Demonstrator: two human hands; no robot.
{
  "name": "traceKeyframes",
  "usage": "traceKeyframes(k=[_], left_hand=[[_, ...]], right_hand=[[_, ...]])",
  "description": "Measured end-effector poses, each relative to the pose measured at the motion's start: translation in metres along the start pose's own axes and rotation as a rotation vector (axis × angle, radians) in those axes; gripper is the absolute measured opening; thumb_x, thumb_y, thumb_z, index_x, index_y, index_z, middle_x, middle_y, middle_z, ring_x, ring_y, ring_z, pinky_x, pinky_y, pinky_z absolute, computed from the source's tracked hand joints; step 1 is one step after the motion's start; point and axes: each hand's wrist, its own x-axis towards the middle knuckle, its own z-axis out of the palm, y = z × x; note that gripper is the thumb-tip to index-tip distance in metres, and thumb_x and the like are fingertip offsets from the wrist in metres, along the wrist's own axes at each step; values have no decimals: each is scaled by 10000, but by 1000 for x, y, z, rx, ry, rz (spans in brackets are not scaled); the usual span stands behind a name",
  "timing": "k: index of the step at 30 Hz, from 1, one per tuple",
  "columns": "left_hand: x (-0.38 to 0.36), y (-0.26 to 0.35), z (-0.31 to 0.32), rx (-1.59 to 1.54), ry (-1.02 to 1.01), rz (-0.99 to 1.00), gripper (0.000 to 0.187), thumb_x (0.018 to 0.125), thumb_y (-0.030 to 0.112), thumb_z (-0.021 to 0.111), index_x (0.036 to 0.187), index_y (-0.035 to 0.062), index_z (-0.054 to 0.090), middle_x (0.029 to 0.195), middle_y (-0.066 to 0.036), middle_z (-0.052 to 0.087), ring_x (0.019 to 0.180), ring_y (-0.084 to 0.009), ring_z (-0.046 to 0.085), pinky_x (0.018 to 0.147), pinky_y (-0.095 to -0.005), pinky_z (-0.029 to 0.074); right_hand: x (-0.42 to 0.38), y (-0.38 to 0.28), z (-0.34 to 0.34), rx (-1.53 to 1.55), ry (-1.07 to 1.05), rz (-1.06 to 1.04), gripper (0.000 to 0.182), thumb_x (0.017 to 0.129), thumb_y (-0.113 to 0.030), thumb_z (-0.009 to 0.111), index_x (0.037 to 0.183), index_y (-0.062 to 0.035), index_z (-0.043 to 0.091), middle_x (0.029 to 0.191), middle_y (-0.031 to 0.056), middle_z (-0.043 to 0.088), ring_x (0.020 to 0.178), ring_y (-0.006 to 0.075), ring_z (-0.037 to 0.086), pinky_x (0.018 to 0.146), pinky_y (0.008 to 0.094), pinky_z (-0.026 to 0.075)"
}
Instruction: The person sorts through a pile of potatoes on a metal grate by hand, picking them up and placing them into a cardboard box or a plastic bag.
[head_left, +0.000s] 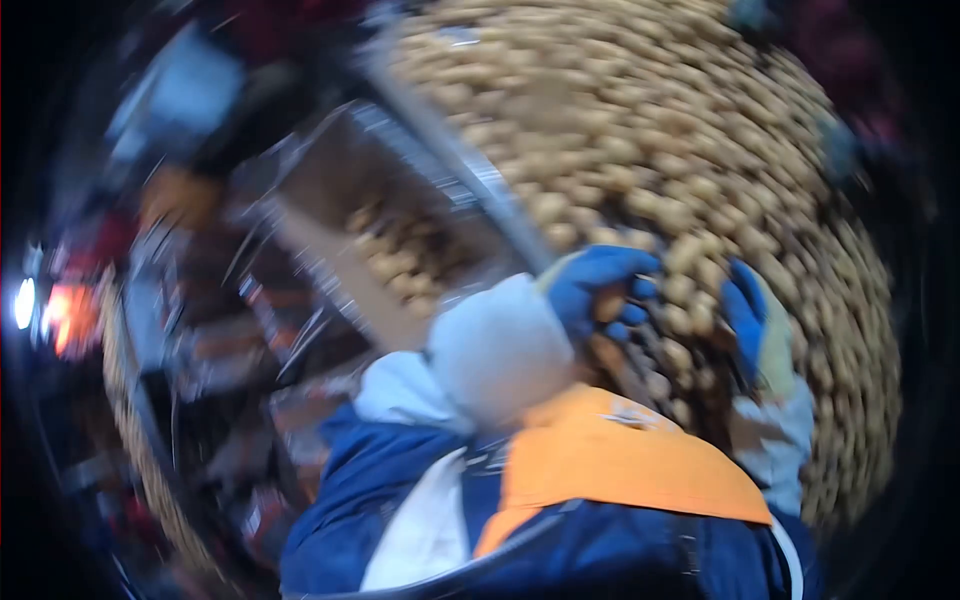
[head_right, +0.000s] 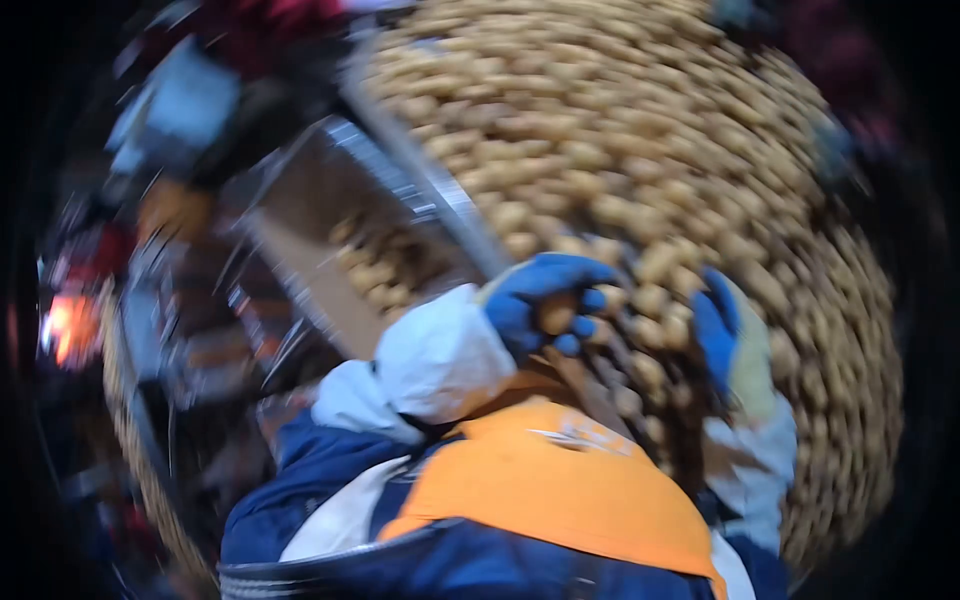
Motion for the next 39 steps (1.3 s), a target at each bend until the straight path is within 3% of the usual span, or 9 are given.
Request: traceKeyframes(k=[10, 21, 24, 28, 32, 33, 35, 37, 39], left_hand=[[-339, -58, -72, -181, 1399, 1159, 282, 920, 327, 698, 1075, 93, 671, 792, -39, 605, 624, -194, 602, 472, -302, 448], [-516, -371, -290, -483, 1955, 664, 382, 923, 331, 706, 1212, 100, 608, 1056, -88, 573, 881, -230, 570, 707, -419, 474], [-521, -350, -325, -225, 2112, 570, 427, 950, 295, 691, 1293, 77, 561, 1179, -125, 546, 1010, -241, 551, 817, -431, 462], [-491, -201, -313, 192, 2420, 864, 494, 986, 247, 672, 1402, 46, 497, 1343, -174, 511, 1182, -256, 524, 964, -447, 447], [-351, -30, -219, 368, 1811, 1283, 566, 1021, 199, 653, 1510, 16, 434, 1507, -223, 475, 1353, -271, 498, 1110, -464, 431], [-331, -7, -253, 847, 1533, 1220, 554, 1020, 153, 617, 1535, 102, 422, 1521, -213, 453, 1366, -275, 486, 1085, -470, 453], [-195, 16, -103, 601, 1151, 1090, 513, 988, 89, 574, 1492, 122, 485, 1489, -139, 488, 1344, -245, 508, 1072, -391, 468], [-118, 36, -63, 1865, 676, 1142, 475, 897, 65, 688, 1366, 83, 610, 1388, -156, 588, 1345, -306, 516, 1079, -402, 462], [-59, 19, -1, 1967, 217, 961, 481, 858, 118, 715, 1327, 60, 625, 1363, -206, 593, 1363, -420, 483, 1169, -517, 354]], right_hand=[[27, 3, 29, 121, -250, -141, 425, 1079, -142, 533, 1468, 28, 502, 1317, 93, 635, 1187, 174, 611, 985, 290, 497], [52, 33, 24, -23, -153, -165, 409, 1068, -135, 560, 1436, 43, 534, 1377, 105, 607, 1249, 185, 565, 1092, 319, 432], [28, 7, 25, -532, 34, -361, 380, 1007, -110, 665, 1357, 28, 615, 1246, 167, 693, 1117, 217, 662, 986, 332, 529], [8, 6, 17, -66, 134, -83, 440, 989, -165, 696, 1360, 51, 599, 1270, 168, 696, 1127, 233, 679, 992, 341, 534], [-23, 10, -39, -434, 95, 107, 574, 957, -248, 737, 1401, 63, 548, 1331, 215, 660, 1183, 269, 661, 1020, 363, 521], [-34, 5, -51, -590, 46, 195, 637, 937, -288, 752, 1426, 52, 524, 1357, 228, 641, 1206, 288, 649, 1032, 374, 512], [-59, 41, -81, -677, -30, 245, 730, 908, -338, 763, 1486, 0, 473, 1398, 234, 613, 1254, 318, 620, 1058, 402, 490], [-74, 55, -72, -623, -87, 271, 728, 908, -341, 757, 1490, -12, 469, 1403, 233, 608, 1264, 317, 612, 1063, 402, 484], [-75, 39, -51, -473, -151, 316, 751, 883, -367, 775, 1481, -22, 479, 1312, 255, 639, 1203, 351, 639, 1023, 419, 502]])
